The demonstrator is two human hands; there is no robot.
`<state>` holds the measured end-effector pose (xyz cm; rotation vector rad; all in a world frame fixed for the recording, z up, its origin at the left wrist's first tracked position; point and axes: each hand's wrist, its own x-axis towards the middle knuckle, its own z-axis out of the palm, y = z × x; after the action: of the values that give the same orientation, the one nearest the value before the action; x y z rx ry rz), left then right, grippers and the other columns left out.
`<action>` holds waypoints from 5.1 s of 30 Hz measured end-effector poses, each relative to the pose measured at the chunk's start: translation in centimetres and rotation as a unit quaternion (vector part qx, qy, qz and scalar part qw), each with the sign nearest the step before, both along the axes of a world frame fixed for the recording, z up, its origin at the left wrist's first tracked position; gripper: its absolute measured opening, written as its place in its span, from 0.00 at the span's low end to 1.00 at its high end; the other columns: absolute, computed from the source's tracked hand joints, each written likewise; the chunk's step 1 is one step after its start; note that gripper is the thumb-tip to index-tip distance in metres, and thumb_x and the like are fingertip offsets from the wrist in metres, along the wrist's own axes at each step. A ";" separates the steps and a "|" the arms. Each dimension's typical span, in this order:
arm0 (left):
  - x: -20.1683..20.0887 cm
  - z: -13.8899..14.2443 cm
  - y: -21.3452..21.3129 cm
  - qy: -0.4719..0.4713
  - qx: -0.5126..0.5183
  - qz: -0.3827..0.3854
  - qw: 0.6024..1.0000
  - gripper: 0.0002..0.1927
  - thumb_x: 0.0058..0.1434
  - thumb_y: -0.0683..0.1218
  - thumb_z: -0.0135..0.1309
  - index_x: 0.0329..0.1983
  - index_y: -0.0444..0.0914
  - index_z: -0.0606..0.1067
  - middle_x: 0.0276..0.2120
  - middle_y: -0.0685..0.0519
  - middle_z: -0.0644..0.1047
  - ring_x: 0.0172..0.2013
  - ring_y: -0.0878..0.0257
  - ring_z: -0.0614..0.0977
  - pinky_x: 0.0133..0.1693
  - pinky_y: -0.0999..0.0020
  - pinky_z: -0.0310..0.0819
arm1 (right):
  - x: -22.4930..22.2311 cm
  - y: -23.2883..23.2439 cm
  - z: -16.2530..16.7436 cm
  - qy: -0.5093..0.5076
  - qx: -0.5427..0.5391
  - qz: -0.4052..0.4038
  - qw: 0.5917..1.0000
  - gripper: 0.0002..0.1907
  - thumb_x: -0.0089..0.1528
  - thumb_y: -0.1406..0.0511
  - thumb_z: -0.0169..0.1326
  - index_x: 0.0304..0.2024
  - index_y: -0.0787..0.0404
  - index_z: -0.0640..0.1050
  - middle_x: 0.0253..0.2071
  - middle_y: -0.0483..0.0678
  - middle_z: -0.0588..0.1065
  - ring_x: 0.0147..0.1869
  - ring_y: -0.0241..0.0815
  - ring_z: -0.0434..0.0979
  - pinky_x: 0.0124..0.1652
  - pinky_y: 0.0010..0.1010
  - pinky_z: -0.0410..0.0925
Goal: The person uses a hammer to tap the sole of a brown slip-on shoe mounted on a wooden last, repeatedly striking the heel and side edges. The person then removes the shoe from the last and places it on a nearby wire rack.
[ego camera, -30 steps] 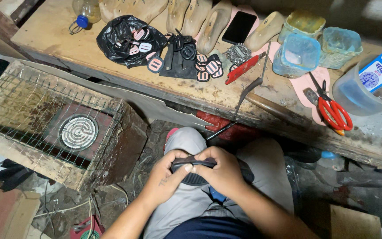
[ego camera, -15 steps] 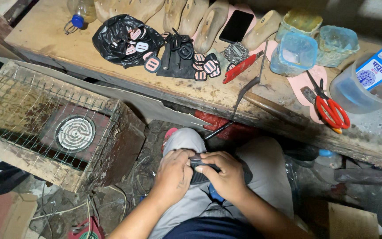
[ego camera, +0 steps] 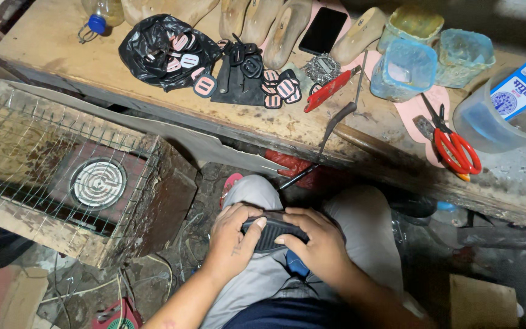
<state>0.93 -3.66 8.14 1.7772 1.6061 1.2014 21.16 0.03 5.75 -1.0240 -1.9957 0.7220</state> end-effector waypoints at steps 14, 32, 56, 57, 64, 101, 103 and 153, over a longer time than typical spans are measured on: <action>1.4 0.7 1.0 0.125 0.006 -0.015 0.992 0.13 0.56 0.51 0.58 0.28 0.37 0.72 0.30 0.46 0.76 0.35 0.44 0.77 0.39 0.51 0.67 | 0.1 1.0 -1.3 0.015 -0.239 -0.073 0.968 0.28 0.45 0.63 0.72 0.44 0.63 0.76 0.41 0.51 0.83 0.46 0.42 0.85 0.48 0.32 0.74; 1.5 0.4 1.1 0.107 0.019 -0.002 0.994 0.16 0.52 0.53 0.63 0.26 0.38 0.72 0.27 0.47 0.76 0.33 0.46 0.79 0.38 0.54 0.70 | 3.6 2.2 -1.1 -0.061 -0.120 0.028 0.990 0.25 0.51 0.57 0.68 0.46 0.63 0.80 0.45 0.56 0.82 0.48 0.50 0.83 0.48 0.36 0.72; -0.2 5.6 4.5 0.203 -0.231 -0.143 0.941 0.54 0.38 0.51 0.71 0.70 0.38 0.61 0.56 0.44 0.71 0.58 0.45 0.74 0.55 0.53 0.68 | 5.9 1.1 2.6 0.038 -0.444 -0.014 0.895 0.18 0.61 0.56 0.59 0.39 0.67 0.84 0.30 0.56 0.84 0.34 0.51 0.84 0.37 0.43 0.78; -0.1 5.6 5.1 0.243 -0.201 -0.166 0.934 0.53 0.39 0.52 0.70 0.69 0.37 0.62 0.55 0.44 0.72 0.57 0.46 0.75 0.55 0.53 0.68 | 7.6 2.5 3.5 -0.031 -0.277 -0.075 0.958 0.18 0.61 0.56 0.57 0.38 0.64 0.84 0.31 0.53 0.83 0.35 0.48 0.84 0.37 0.40 0.76; 2.8 5.4 5.9 0.398 -0.179 -0.166 0.884 0.50 0.44 0.50 0.69 0.70 0.36 0.59 0.54 0.44 0.73 0.51 0.46 0.77 0.50 0.52 0.71 | 10.7 14.6 5.8 -0.332 0.111 -0.173 0.921 0.23 0.54 0.54 0.64 0.46 0.60 0.82 0.45 0.54 0.79 0.52 0.57 0.75 0.49 0.48 0.65; 3.4 6.1 8.0 0.366 -0.216 -0.262 0.866 0.29 0.42 0.52 0.68 0.47 0.42 0.73 0.46 0.46 0.80 0.48 0.47 0.81 0.50 0.53 0.73 | 16.7 -6.1 3.5 0.233 -0.246 -0.236 0.911 0.23 0.52 0.68 0.58 0.48 0.69 0.73 0.36 0.63 0.73 0.35 0.70 0.71 0.36 0.50 0.68; 3.6 5.9 8.1 0.367 -0.219 -0.263 0.865 0.31 0.43 0.53 0.68 0.50 0.41 0.72 0.48 0.45 0.79 0.49 0.47 0.80 0.51 0.53 0.73 | 17.4 -6.3 1.8 -0.042 0.003 -0.205 0.978 0.05 0.61 0.63 0.53 0.38 0.56 0.73 0.32 0.55 0.75 0.35 0.59 0.75 0.38 0.45 0.68; -4.4 -1.5 6.2 -0.002 -0.292 0.038 0.956 0.23 0.54 0.59 0.51 0.25 0.34 0.79 0.23 0.38 0.79 0.27 0.47 0.85 0.34 0.53 0.76 | 2.0 0.8 -0.1 0.213 -0.476 0.065 0.851 0.18 0.64 0.60 0.54 0.21 0.60 0.71 0.16 0.44 0.68 0.18 0.34 0.67 0.22 0.27 0.63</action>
<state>-3.47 2.51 6.59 1.3381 1.8010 0.6536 23.15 0.78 5.67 -1.1038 -1.2733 1.9371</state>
